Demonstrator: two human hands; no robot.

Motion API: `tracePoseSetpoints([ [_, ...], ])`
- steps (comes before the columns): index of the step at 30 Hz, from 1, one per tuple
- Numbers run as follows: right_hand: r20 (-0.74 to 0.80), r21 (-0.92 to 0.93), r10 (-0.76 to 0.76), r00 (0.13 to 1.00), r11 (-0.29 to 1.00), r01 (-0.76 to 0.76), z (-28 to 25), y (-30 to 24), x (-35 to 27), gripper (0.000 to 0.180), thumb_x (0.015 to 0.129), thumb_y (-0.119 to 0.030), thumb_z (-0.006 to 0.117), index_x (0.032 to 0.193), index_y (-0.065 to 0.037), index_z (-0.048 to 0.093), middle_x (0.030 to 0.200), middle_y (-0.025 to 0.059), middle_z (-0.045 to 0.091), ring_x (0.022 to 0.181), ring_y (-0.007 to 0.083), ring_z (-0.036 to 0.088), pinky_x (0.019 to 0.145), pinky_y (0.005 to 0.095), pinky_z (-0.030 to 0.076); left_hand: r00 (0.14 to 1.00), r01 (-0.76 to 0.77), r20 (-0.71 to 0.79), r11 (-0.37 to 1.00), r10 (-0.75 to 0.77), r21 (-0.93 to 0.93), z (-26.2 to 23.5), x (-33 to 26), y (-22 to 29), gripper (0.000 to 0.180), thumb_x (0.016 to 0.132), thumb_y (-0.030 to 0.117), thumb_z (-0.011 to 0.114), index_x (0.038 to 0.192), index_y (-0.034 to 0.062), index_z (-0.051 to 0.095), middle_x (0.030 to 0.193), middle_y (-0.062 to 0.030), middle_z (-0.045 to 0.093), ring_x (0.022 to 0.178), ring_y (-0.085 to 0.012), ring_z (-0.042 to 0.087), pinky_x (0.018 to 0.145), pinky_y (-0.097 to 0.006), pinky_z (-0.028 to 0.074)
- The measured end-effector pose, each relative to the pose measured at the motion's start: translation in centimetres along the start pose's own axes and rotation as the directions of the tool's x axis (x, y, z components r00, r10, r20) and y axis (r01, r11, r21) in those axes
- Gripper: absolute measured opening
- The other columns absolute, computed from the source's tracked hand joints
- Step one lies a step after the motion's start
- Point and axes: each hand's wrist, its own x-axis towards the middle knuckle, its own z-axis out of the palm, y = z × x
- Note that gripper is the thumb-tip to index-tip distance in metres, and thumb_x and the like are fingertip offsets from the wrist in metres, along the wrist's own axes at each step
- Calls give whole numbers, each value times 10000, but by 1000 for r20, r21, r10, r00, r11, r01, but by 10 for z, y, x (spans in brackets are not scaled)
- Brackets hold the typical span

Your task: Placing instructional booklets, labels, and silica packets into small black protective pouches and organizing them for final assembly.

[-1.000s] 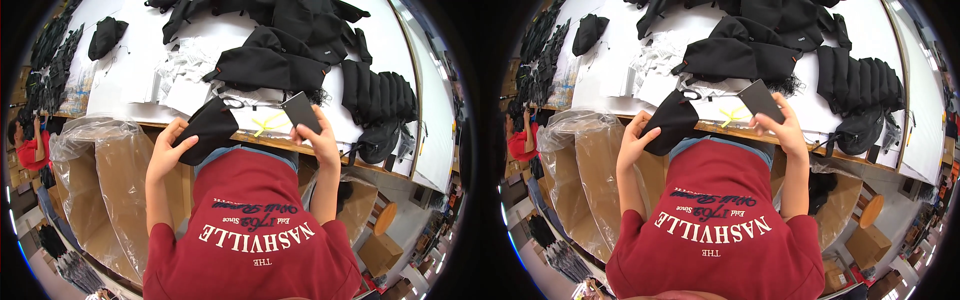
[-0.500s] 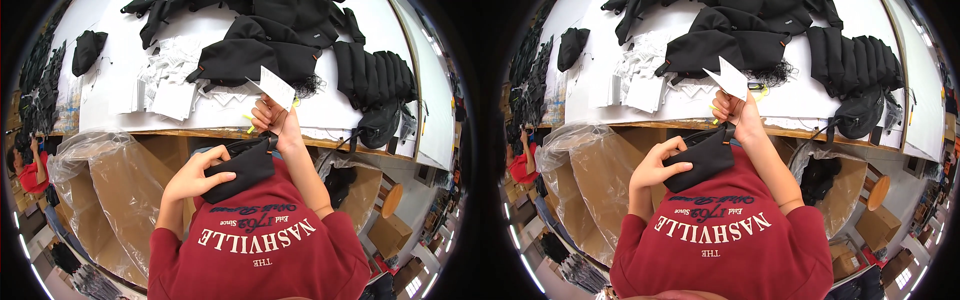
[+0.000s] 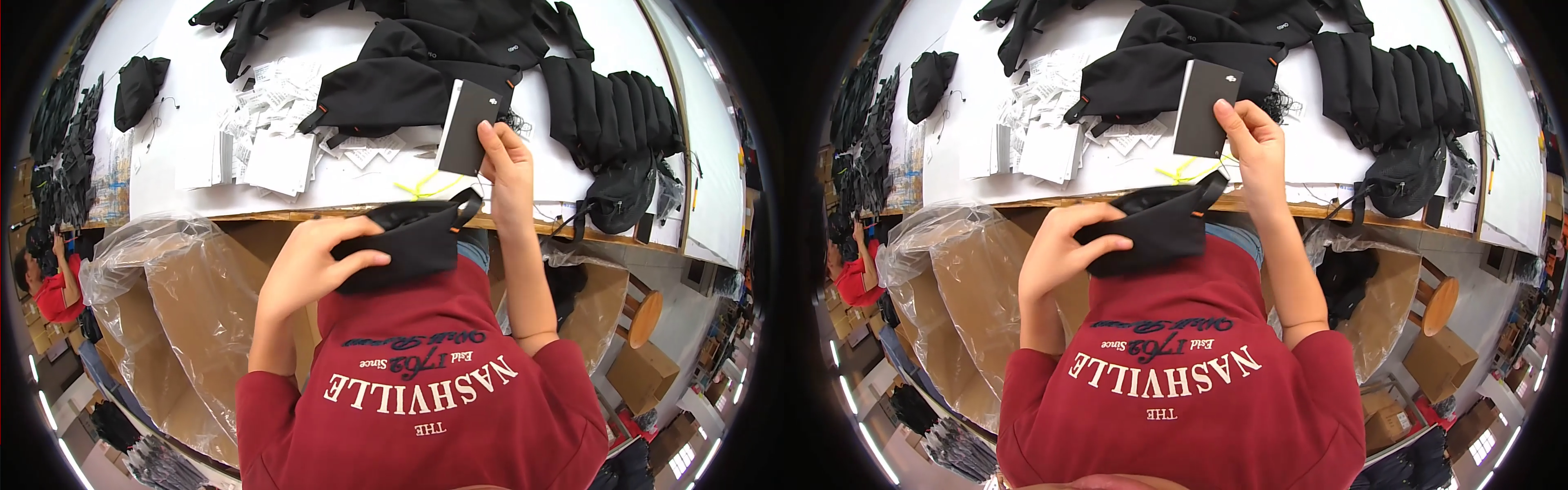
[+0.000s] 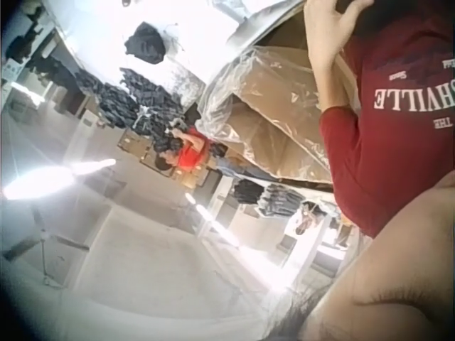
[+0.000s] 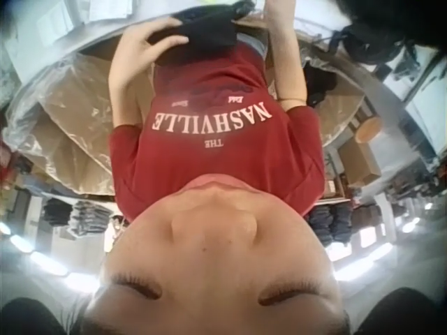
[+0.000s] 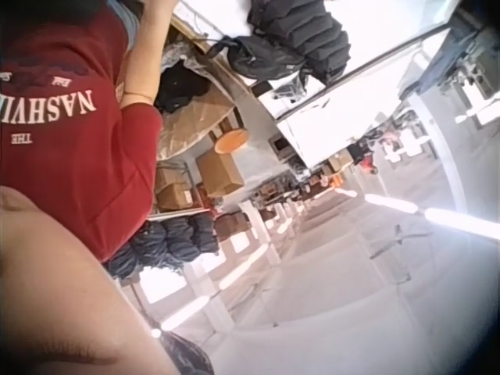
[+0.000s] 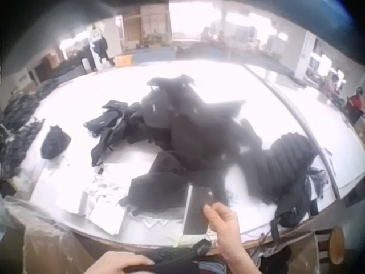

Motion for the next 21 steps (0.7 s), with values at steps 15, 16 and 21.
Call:
tracePoseSetpoints([
  [15, 641, -736, 318, 699, 515, 440, -2, -36, -34, 287, 759, -336, 739, 866, -77, 679, 646, 67, 534, 570, 207, 498, 542, 327, 386, 940, -301, 210, 944, 270, 133, 12, 32, -19, 181, 759, 170, 718, 897, 75, 649, 850, -74, 626, 905, -250, 566, 878, -378, 422],
  [16, 660, -705, 326, 677, 579, 410, -5, -34, -35, 322, 735, -342, 767, 842, -61, 653, 656, 57, 533, 580, 176, 472, 542, 304, 370, 938, -315, 167, 948, 303, 49, 12, 34, -23, 172, 789, 183, 705, 907, 70, 650, 837, -74, 627, 839, -255, 562, 825, -350, 420],
  [21, 688, -685, 275, 672, 553, 474, -11, -30, -44, 303, 741, -321, 758, 800, -52, 631, 703, 62, 584, 645, 218, 548, 574, 324, 419, 947, -94, -311, 995, 78, -35, -1, 71, -66, 218, 868, 234, 645, 920, 24, 620, 867, -105, 634, 852, -230, 599, 799, -339, 459],
])
